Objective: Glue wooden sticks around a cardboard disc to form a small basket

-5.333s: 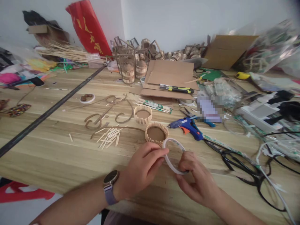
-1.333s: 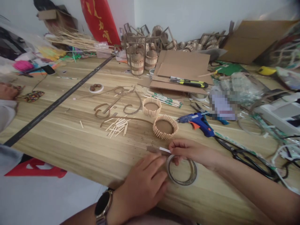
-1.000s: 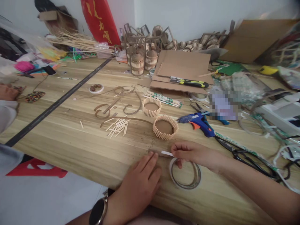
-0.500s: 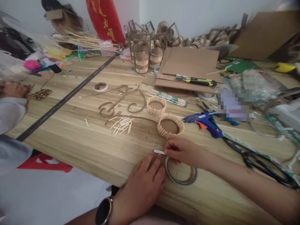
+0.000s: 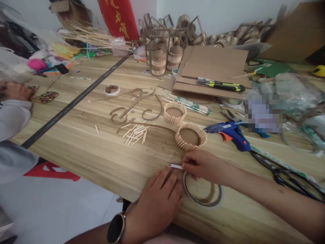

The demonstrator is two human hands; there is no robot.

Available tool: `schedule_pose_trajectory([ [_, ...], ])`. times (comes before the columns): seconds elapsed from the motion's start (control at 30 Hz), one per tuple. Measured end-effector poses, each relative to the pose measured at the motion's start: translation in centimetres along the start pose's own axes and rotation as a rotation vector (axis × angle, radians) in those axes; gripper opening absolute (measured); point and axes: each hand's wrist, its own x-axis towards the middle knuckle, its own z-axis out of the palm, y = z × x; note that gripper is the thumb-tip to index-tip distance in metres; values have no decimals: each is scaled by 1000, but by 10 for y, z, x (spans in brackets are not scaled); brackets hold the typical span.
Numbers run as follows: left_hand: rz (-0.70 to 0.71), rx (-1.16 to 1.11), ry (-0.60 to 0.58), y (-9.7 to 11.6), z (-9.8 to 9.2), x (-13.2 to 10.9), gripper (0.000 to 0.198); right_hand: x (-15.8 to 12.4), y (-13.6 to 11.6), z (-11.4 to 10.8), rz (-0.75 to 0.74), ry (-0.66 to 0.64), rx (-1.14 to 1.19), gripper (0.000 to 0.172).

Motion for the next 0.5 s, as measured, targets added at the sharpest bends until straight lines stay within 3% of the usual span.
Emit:
schedule_pose_trajectory([
  [0.27,-40,-136,-24,-14,-9,0,20,0,-5,-1,5,-5,-46,17],
  [0.4,-106,-161,-104,-31,-19,13,20,0,-7,-3,13,-13,-75,19],
  [0.5,-67,-185,-202,-43,-19,26,19,1,-6,-3,0,-10,-92,20],
])
